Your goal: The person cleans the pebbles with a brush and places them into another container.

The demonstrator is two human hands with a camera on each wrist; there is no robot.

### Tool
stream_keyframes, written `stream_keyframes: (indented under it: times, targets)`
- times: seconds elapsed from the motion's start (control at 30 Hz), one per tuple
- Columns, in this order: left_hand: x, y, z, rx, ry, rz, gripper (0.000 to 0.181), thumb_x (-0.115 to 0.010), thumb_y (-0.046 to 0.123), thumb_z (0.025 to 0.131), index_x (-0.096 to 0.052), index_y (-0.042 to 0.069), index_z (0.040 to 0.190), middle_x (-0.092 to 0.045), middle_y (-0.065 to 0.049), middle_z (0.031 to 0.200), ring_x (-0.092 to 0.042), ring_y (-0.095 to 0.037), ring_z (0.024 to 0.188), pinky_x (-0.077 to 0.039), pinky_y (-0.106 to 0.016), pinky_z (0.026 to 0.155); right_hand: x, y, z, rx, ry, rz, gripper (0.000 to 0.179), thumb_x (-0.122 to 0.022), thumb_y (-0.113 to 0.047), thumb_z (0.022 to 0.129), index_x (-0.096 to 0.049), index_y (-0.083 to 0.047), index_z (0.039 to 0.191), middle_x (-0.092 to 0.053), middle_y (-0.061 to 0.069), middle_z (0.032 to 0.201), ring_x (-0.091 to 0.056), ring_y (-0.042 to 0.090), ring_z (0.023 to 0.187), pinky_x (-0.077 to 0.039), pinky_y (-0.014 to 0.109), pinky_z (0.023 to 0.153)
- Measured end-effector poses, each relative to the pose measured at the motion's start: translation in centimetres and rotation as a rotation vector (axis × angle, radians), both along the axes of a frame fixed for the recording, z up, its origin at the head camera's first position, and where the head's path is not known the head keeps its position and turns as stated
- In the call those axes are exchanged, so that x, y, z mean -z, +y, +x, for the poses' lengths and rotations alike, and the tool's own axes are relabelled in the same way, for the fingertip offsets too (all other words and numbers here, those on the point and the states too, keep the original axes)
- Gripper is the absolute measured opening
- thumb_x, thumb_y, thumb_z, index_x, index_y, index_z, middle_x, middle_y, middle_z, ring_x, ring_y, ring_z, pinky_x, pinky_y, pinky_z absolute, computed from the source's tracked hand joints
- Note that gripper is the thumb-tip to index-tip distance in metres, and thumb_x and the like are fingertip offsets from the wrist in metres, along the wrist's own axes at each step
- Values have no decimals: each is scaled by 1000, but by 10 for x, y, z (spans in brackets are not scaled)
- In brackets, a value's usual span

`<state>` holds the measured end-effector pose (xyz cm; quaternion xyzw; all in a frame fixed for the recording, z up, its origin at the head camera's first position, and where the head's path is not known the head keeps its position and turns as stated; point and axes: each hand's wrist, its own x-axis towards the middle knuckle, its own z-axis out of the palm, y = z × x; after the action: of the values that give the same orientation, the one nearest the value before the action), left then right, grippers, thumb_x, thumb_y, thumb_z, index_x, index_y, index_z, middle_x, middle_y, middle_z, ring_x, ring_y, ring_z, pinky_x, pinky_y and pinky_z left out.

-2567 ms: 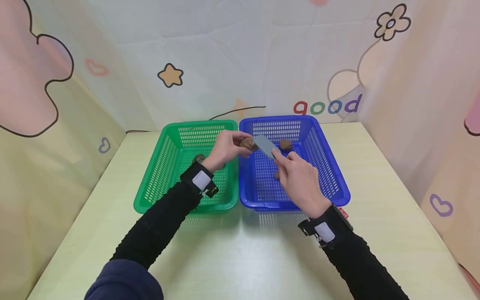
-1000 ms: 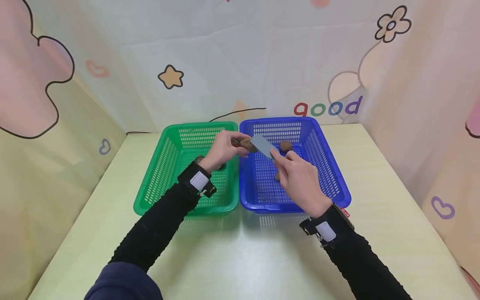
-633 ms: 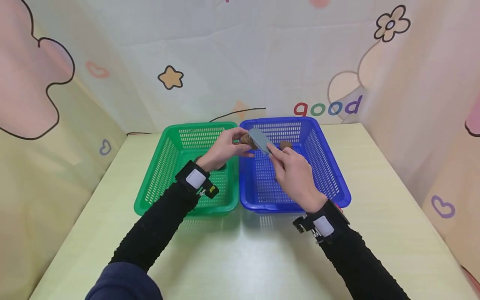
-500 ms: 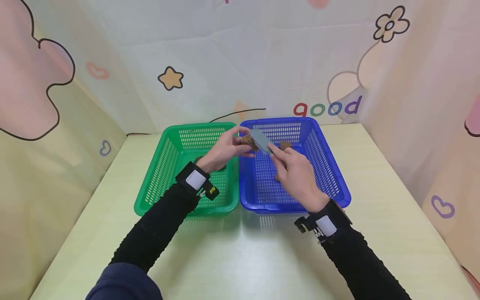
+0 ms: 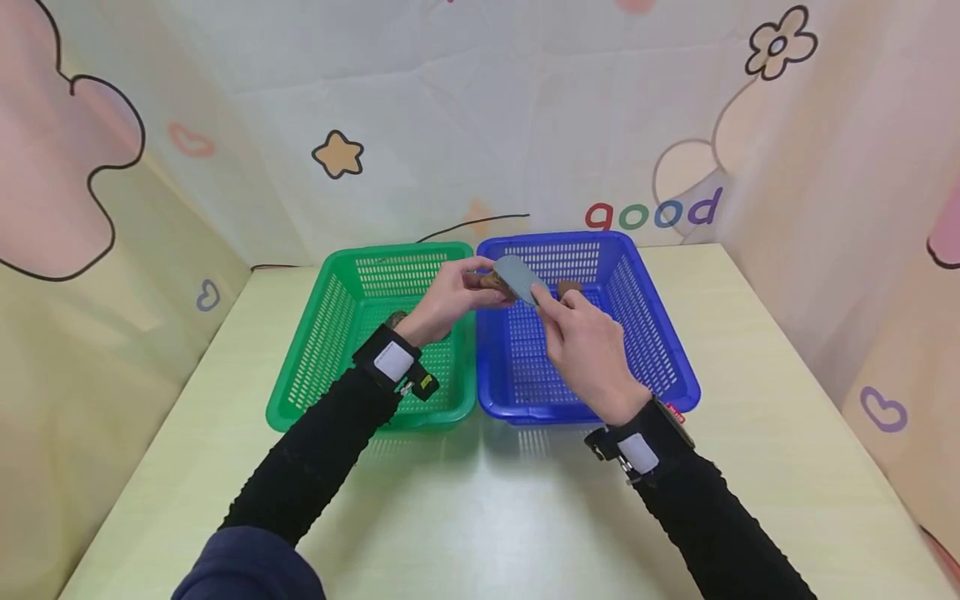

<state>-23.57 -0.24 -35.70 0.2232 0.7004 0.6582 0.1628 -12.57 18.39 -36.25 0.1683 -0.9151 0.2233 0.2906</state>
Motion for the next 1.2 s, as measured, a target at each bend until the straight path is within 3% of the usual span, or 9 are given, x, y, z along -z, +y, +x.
stream_keyframes:
  times: [0.17,0.4,0.6,0.73,0.87,1.0,1.2]
  targets:
    - [3,-3,0,-50,-4,4,40,-59,-9,90,-55,-4,129,-63,-29,119,-67,-38,105,-57,-38,88,2,-1,3,-58,-15,28,36,-64,-6,92,-64,-6,127,-47,6,69,-36,11,54,-28,20,45]
    - [7,0,3,-45,43,-70,42,-61,-7,89,-55,-3,131,-65,-29,116,-67,-36,105,-58,-32,84,1,-1,3,15,-40,21,33,-63,-8,93,-65,-7,126,-45,6,66,-33,12,52,-26,21,42]
    - [7,0,2,-67,82,-89,39,-62,-8,89,-59,-2,127,-67,-25,114,-69,-31,99,-58,-33,84,4,-4,5,-64,-62,40,37,-63,-6,92,-62,-7,129,-52,7,74,-48,12,56,-32,20,46]
    - [8,-2,1,-95,73,-120,38,-64,-7,88,-62,0,125,-68,-24,112,-69,-29,97,-58,-30,82,4,3,9,-39,-56,66,38,-65,-5,90,-63,-8,128,-49,5,70,-40,11,53,-29,19,43]
    - [7,-1,4,-68,70,-136,42,-64,-4,89,-58,1,130,-68,-25,112,-69,-31,101,-58,-28,81,3,1,4,11,-38,36,34,-63,-6,92,-65,-7,126,-44,6,66,-32,12,51,-25,20,42]
    - [7,2,6,-42,93,-124,42,-62,-5,90,-56,-1,131,-66,-25,116,-67,-33,105,-58,-31,85,6,-6,1,-34,-38,17,34,-61,-7,94,-63,-6,128,-46,7,69,-37,12,54,-27,20,46]
    - [8,-2,2,-100,64,-116,38,-63,-8,88,-61,0,125,-67,-23,115,-68,-30,101,-56,-39,90,7,-1,8,-59,-41,53,37,-65,-7,91,-63,-8,128,-49,6,70,-37,11,55,-29,20,45]
